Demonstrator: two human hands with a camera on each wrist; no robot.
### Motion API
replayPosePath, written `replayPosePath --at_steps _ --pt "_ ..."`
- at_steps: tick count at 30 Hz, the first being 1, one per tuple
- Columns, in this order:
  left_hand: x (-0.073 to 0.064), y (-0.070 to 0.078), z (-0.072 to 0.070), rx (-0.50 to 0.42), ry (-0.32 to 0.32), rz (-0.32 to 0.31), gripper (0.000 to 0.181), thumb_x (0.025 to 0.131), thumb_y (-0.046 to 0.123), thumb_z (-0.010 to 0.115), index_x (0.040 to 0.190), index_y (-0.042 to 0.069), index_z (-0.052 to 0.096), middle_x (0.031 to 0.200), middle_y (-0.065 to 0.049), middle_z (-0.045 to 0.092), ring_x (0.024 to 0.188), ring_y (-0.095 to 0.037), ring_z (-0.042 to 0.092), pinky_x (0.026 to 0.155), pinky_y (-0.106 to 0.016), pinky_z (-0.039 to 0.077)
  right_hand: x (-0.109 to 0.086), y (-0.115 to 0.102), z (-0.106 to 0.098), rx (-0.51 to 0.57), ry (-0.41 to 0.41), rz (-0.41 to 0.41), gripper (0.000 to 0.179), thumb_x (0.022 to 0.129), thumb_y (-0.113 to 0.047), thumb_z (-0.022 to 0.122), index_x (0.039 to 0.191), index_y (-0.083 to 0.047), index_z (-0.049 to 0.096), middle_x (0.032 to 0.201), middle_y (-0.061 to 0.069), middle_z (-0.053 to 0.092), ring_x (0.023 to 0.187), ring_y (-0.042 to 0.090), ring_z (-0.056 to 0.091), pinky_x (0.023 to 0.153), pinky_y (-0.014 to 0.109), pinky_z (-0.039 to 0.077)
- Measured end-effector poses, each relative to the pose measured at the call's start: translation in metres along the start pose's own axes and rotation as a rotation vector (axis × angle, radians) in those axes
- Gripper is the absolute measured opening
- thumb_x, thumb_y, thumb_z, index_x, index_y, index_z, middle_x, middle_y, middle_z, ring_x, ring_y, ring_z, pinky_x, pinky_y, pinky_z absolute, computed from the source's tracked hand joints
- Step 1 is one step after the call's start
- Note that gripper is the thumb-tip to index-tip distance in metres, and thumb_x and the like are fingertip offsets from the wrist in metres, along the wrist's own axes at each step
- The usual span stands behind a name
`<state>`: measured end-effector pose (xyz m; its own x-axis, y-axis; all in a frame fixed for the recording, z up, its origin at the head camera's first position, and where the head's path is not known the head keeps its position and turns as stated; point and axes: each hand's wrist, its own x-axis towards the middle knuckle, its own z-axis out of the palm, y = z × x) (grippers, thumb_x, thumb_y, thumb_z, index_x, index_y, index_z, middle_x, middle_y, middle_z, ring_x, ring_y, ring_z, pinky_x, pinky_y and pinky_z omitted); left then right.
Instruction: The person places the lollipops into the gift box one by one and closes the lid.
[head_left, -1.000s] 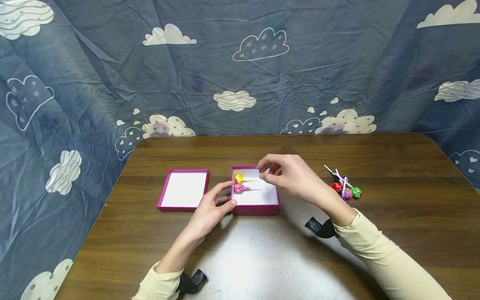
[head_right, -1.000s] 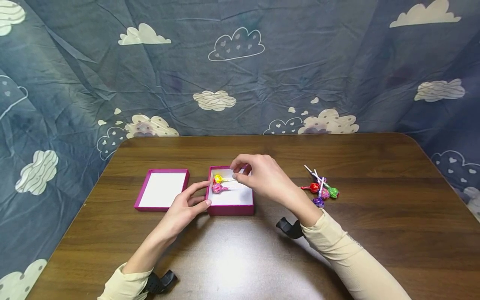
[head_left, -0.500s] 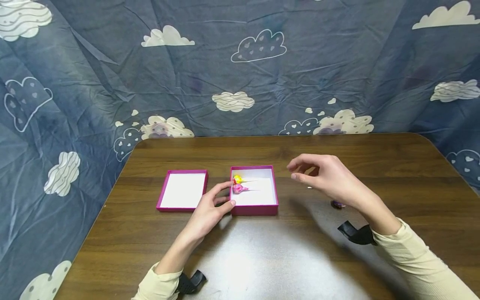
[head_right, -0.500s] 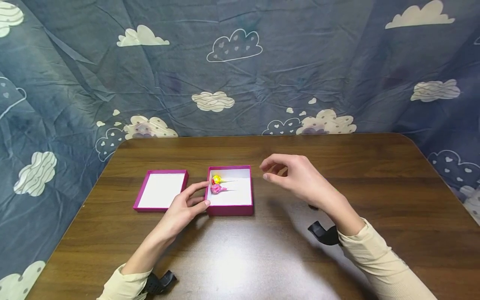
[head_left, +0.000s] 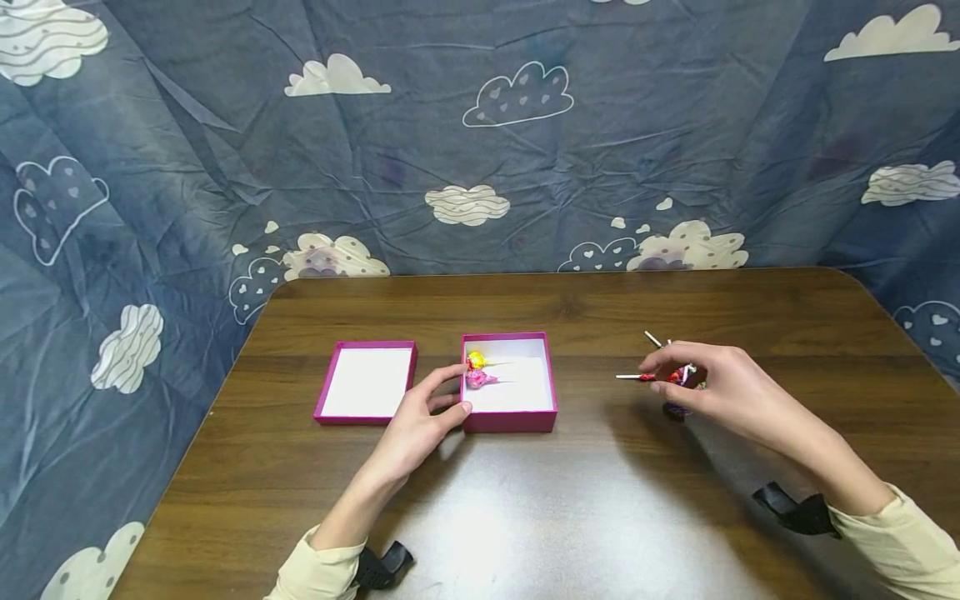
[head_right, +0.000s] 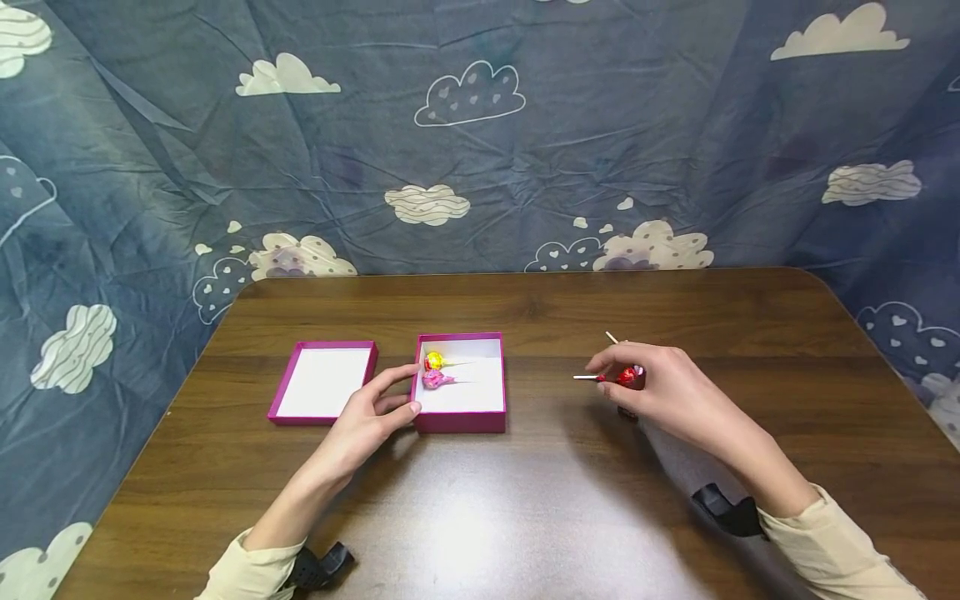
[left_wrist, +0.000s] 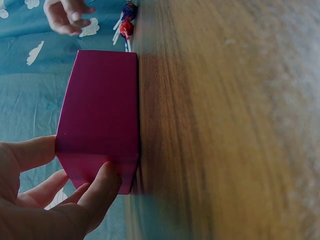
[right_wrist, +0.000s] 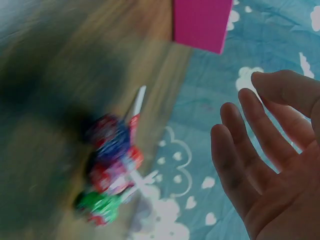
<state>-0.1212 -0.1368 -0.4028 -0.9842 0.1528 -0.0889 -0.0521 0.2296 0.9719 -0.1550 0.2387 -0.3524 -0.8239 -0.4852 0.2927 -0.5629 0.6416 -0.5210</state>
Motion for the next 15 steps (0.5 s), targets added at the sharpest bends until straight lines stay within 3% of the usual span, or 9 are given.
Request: replayPosePath --at_steps 8,15 --pt "0.000 0.000 0.001 0.009 0.000 0.000 0.051 0.092 0.013 0.067 0.141 0.016 0.053 0.144 -0.010 0.048 0.122 -0.032 0.053 0.094 -0.048 0.047 -0.024 0.018 -0.005 0.010 -0.021 0.143 0.024 0.086 -0.008 0.076 0.102 -0.025 0.072 0.090 -0.008 0.070 0.076 0.006 0.063 0.062 0.022 0.048" --pt "0.000 0.001 0.001 0.001 0.001 0.004 0.051 0.093 0.013 0.067 0.141 0.015 0.053 0.144 -0.011 0.048 0.123 -0.032 0.053 0.095 -0.048 0.046 -0.035 0.034 -0.005 -0.081 -0.084 0.157 0.026 0.084 -0.009 0.078 0.106 -0.021 0.074 0.092 -0.008 0.071 0.079 0.005 0.062 0.063 0.028 0.049"
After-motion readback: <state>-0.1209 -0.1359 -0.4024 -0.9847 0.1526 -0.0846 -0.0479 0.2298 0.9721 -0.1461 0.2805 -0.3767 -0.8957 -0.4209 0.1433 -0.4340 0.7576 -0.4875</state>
